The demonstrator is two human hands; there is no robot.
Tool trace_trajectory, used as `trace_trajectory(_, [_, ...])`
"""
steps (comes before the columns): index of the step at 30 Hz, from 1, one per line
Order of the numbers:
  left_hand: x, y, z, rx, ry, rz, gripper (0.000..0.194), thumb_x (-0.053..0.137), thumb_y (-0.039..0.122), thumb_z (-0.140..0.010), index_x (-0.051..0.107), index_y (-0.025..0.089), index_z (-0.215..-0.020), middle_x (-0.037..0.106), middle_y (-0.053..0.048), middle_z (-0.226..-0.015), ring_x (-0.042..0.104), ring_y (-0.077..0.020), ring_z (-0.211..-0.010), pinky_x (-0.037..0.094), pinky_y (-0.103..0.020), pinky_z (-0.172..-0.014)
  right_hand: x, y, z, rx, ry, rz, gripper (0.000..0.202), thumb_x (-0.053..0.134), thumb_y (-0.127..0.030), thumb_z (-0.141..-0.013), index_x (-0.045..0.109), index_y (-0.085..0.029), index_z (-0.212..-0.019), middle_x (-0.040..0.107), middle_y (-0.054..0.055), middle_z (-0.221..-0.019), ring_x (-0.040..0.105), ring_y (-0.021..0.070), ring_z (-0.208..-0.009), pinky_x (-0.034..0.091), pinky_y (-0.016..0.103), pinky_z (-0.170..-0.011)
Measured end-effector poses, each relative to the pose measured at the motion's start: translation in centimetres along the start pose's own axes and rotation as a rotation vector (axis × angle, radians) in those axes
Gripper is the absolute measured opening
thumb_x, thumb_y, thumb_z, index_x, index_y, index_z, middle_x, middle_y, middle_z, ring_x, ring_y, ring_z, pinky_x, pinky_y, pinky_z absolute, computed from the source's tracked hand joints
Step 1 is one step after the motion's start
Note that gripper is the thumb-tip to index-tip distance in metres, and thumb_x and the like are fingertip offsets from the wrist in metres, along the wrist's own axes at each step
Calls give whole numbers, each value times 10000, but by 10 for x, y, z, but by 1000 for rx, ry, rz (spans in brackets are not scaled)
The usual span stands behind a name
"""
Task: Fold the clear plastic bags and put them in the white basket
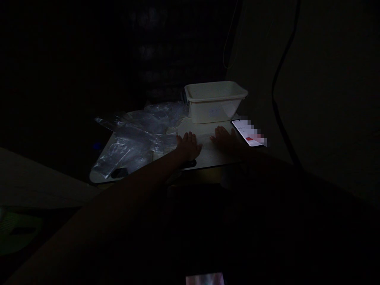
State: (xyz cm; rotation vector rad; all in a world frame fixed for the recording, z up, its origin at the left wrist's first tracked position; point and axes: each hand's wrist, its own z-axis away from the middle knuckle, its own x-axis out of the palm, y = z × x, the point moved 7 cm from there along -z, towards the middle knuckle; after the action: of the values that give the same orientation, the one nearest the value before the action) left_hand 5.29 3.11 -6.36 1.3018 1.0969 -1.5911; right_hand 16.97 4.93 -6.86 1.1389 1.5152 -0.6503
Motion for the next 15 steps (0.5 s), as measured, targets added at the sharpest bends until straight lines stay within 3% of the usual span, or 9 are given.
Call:
trace_trajectory(8, [0, 0, 0, -3, -5, 3, 580, 95, 410, -792, 184, 52, -1240, 147, -152, -1311, 110, -279, -1188, 126, -521, -890, 0, 5, -1, 51, -7, -21, 502, 173, -346, -808, 331, -26, -1161, 332, 198, -1226, 244, 272, -1149, 195, 551, -853])
trace_trajectory(15, [0, 0, 1, 8, 10, 16, 583, 88, 407, -793, 182, 43, -1239, 139, -154, -1312, 107, -281, -1188, 119, -527, -889, 1, 18, -13, 82, -95, -135, 374, 239, -322, -789, 472, -169, -1038, 448, 105, -1141, 350, 236, -1070, 289, 466, -824])
